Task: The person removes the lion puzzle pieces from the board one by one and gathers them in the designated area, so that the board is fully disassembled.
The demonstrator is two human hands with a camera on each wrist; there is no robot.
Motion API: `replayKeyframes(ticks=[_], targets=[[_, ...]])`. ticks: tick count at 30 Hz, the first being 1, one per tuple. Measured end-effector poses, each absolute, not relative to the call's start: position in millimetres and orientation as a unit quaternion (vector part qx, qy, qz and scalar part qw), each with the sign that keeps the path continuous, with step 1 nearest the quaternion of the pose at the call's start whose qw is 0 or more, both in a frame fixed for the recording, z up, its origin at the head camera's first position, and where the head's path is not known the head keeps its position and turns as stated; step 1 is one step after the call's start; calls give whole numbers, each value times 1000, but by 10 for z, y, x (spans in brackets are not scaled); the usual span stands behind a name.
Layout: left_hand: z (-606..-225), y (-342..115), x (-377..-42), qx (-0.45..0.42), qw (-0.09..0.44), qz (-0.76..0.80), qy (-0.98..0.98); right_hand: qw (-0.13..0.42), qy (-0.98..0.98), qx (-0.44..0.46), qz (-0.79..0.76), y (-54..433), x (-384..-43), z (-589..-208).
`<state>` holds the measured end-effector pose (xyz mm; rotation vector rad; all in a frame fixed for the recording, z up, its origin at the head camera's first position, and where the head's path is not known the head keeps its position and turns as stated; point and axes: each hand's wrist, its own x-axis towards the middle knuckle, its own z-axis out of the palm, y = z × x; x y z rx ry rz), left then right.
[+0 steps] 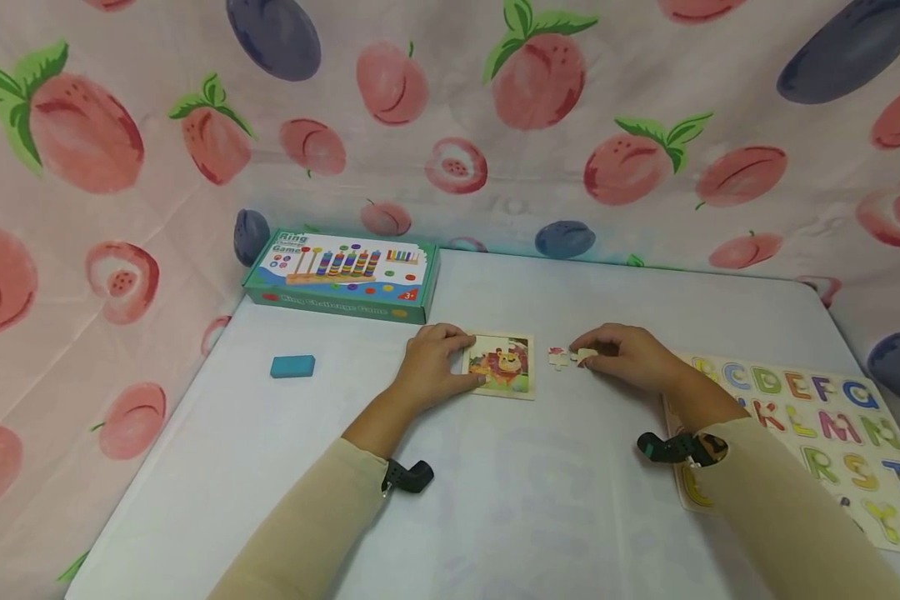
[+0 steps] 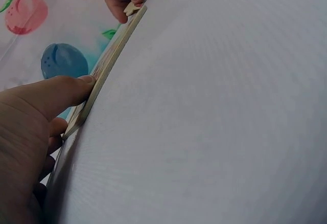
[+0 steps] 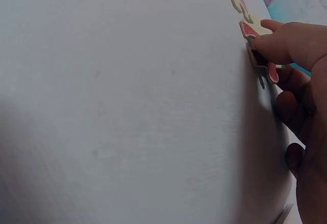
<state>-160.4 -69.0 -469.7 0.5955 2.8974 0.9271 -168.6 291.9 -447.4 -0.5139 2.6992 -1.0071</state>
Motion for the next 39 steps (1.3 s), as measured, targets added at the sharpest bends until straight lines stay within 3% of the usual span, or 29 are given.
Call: replayKeyframes(ticks=[11,27,33,39], targets=[[-4723,-694,-1611,190,22,296,936,72,933,-172,-308,2930,-1661,-4499],[-4720,-735,-1607,202,14,296,934,113,914,-137,-366,2783,-1801,-4320],[-4739,-716,-1622,203,15,287,936,136,893,-161,-398,2570,-1857,-4252],[-4730,-706,-1616,199,19,282,938,116,894,-236,-364,2282,-1939,-4285]])
